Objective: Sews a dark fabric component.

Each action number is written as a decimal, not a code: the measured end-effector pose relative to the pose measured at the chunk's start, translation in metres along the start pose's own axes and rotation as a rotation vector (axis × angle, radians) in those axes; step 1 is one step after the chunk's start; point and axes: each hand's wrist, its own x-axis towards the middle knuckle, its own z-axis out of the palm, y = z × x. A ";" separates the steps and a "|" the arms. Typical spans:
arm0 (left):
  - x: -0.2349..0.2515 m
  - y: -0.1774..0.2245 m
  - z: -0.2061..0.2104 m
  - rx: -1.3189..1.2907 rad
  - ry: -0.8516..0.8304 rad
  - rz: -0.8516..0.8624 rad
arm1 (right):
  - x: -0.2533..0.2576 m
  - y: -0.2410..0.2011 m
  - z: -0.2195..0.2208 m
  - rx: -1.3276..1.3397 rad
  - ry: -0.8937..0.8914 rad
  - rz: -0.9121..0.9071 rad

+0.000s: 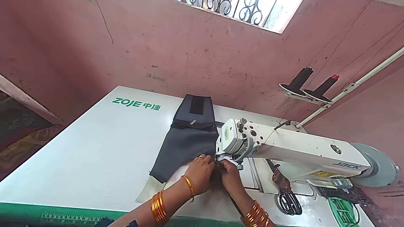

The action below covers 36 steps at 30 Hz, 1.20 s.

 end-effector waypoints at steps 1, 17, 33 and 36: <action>-0.001 0.000 0.001 0.013 0.149 0.058 | -0.001 0.002 -0.002 0.219 0.000 0.079; -0.017 0.003 0.064 0.118 0.707 0.201 | -0.101 0.028 0.006 0.282 0.044 -0.022; 0.003 -0.022 0.060 0.326 0.633 0.598 | -0.099 0.031 -0.003 0.604 -0.061 0.221; -0.003 -0.014 0.077 0.334 0.681 0.495 | -0.103 0.038 0.004 0.211 0.030 -0.067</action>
